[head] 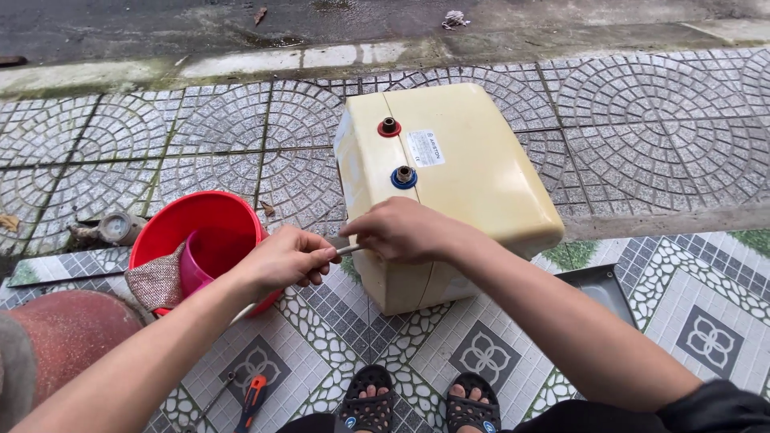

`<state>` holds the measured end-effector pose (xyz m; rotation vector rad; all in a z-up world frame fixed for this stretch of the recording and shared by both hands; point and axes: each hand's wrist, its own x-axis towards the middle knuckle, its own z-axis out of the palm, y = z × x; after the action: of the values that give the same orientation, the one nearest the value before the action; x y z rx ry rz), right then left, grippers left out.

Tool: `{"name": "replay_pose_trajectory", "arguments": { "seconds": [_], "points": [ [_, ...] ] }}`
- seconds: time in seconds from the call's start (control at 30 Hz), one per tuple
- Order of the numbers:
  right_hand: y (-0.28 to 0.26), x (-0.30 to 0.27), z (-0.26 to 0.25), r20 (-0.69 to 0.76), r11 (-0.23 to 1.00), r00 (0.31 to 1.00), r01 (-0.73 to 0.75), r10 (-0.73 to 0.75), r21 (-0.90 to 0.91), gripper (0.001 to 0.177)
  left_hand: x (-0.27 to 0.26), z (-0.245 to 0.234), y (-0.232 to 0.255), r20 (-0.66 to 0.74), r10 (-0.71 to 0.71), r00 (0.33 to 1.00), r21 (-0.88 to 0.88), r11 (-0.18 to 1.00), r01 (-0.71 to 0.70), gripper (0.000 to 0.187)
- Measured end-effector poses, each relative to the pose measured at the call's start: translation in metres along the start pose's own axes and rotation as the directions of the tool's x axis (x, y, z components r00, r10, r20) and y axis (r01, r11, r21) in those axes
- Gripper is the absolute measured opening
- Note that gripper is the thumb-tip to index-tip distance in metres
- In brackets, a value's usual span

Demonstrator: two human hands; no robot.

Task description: Disassembling a water heater by removing screws from the casing and then lifting off the front cover to access the internal components.

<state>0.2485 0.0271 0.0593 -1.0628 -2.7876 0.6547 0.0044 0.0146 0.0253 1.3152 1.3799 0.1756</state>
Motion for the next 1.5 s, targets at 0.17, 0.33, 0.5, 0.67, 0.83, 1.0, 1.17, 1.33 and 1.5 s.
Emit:
{"name": "replay_pose_trajectory", "arguments": {
  "seconds": [0.17,0.33,0.5,0.67,0.83,1.0,1.17,1.33,1.5],
  "points": [
    [0.071,-0.104,0.020,-0.415,0.476,0.663,0.100,0.623,0.874,0.023,-0.002,0.020,-0.029,0.059,-0.041,0.997,-0.527,0.848,0.066,0.030],
    [0.163,-0.173,0.113,-0.056,0.093,-0.111,0.353,0.992,0.931,0.027,0.005,0.038,-0.040,0.202,-0.137,0.970,-0.655,0.718,0.238,0.029],
    [0.149,-0.155,0.136,0.178,-0.154,0.013,0.567,0.984,0.809,0.035,-0.007,0.051,-0.043,0.145,-0.110,0.983,-0.692,0.699,0.181,0.033],
    [0.190,-0.194,0.187,0.278,-0.314,0.150,0.340,0.949,0.887,0.021,-0.011,0.068,-0.039,-0.037,-0.078,0.996,-0.592,0.805,0.041,0.038],
    [0.162,-0.192,0.169,0.296,-0.359,0.206,0.461,0.933,0.811,0.008,-0.029,0.082,-0.018,-0.287,-0.062,0.956,-0.489,0.867,-0.091,0.027],
    [0.210,-0.209,0.194,0.356,-0.471,0.325,0.425,0.876,0.773,0.022,-0.044,0.080,-0.010,-0.474,-0.015,0.880,-0.119,0.992,-0.047,0.034],
    [0.190,-0.205,0.167,0.368,-0.506,0.371,0.408,0.853,0.760,0.023,-0.035,0.087,-0.024,-0.644,0.296,0.706,0.201,0.955,-0.217,0.016],
    [0.193,-0.209,0.180,0.352,-0.505,0.393,0.411,0.849,0.759,0.024,-0.026,0.086,-0.035,-0.665,0.464,0.585,0.378,0.885,-0.271,0.009],
    [0.193,-0.204,0.188,0.302,-0.476,0.417,0.418,0.857,0.774,0.022,-0.020,0.075,-0.037,-0.638,0.510,0.577,0.435,0.857,-0.276,0.011]
  ]
}}
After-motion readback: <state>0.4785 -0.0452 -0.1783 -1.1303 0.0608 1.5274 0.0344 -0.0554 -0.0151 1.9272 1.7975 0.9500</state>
